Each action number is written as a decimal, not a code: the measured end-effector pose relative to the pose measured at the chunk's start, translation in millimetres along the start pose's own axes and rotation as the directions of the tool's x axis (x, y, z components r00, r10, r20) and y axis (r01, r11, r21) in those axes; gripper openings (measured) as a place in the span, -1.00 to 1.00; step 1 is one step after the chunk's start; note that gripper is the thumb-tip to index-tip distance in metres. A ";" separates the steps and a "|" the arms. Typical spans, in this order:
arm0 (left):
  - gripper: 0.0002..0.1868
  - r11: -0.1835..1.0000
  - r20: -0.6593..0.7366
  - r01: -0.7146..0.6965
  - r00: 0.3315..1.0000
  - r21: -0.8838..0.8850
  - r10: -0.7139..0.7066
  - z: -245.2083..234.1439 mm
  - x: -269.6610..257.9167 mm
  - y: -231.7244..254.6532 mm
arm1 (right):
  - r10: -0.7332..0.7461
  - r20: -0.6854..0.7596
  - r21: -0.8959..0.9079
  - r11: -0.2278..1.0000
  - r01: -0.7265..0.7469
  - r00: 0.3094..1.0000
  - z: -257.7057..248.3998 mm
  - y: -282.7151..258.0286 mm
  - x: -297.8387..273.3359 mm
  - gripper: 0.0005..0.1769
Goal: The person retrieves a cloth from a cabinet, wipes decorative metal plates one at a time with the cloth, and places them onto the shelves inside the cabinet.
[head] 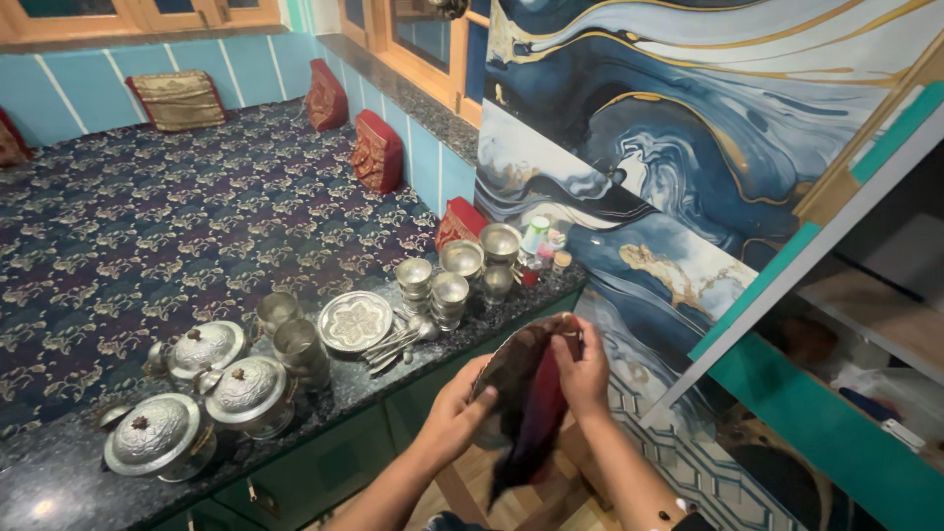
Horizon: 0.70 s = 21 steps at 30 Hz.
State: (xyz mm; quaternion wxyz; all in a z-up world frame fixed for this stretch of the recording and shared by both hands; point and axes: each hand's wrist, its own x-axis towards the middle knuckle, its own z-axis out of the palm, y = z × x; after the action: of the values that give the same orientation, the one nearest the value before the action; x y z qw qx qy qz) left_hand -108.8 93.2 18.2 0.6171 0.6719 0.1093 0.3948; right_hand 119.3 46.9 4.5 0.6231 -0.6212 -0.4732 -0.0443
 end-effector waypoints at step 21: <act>-0.36 0.879 -0.369 -0.052 0.918 -0.475 -0.145 -11.5 6.7 -38.5 | -0.221 0.547 -0.341 0.822 0.456 0.807 32.9 -62.4 -52.9 -0.46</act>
State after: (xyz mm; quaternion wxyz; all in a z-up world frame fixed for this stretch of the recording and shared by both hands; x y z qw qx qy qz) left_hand -98.9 114.2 -15.3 0.7375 0.4037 0.1474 0.5210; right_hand 32.6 31.6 8.8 0.3012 -0.6429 -0.6954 -0.1111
